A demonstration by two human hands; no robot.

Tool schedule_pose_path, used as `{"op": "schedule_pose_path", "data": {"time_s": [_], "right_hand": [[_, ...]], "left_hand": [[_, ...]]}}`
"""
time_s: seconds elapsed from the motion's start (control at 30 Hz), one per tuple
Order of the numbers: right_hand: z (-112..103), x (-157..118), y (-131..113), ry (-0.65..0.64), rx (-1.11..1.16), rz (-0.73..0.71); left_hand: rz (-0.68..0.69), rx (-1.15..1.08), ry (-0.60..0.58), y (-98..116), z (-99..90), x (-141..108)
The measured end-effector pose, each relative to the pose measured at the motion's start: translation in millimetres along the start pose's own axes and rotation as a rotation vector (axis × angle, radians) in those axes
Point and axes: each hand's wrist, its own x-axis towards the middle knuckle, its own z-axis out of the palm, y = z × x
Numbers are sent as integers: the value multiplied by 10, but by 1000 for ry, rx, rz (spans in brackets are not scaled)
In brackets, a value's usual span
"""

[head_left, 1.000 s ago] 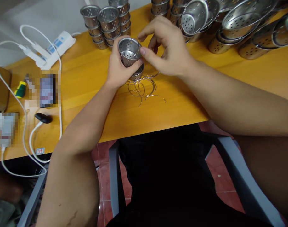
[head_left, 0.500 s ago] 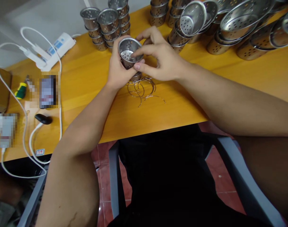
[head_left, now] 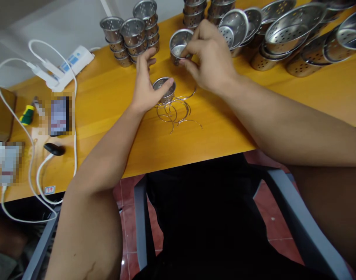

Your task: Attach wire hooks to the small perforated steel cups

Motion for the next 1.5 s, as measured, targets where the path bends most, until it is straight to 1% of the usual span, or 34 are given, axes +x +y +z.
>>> {"op": "schedule_pose_path", "data": {"time_s": [0.07, 0.1, 0.17, 0.23, 0.43, 0.57, 0.67, 0.77, 0.83, 0.93, 1.0, 1.07, 1.13, 1.2, 1.27, 1.37, 1.5], "right_hand": [[26, 19, -7, -122, -45, 109], [36, 28, -25, -161, -64, 147], [54, 49, -69, -201, -92, 195], [72, 71, -100, -225, -114, 232], [94, 100, -97, -250, -155, 316], [80, 95, -82, -258, -156, 342], [48, 86, -78, -269, -143, 342], [4, 62, -100, -268, -113, 294], [-2, 40, -125, -268, -52, 211], [79, 14, -135, -277, 179, 72], [197, 9, -93, -294, 345, 56], [336, 12, -12, -302, 438, 97], [456, 19, 85, -273, 499, 152], [525, 28, 164, -235, 536, 220], [535, 36, 201, -223, 543, 290], [481, 42, 187, -233, 522, 370], [402, 27, 157, -232, 522, 427]], "left_hand": [[-37, 53, -8, 75, -28, -8], [-55, 78, -22, 129, -40, -10], [-77, 111, -46, 224, -62, -11], [-84, 128, -59, 270, -78, -12], [-105, 134, -105, 222, -110, -23], [-56, 204, -94, 243, -119, -23], [-50, 221, -87, 262, -119, -17], [-72, 205, -88, 266, -119, -15], [-91, 192, -100, 269, -120, -15], [-103, 190, -114, 274, -125, -17], [-103, 197, -124, 272, -130, -17], [-107, 198, -131, 263, -132, -17], [-114, 187, -128, 253, -130, -17], [-128, 169, -123, 252, -126, -18], [-142, 166, -118, 269, -122, -19], [-159, 169, -114, 314, -118, -20], [-174, 160, -114, 340, -114, -17]]}}
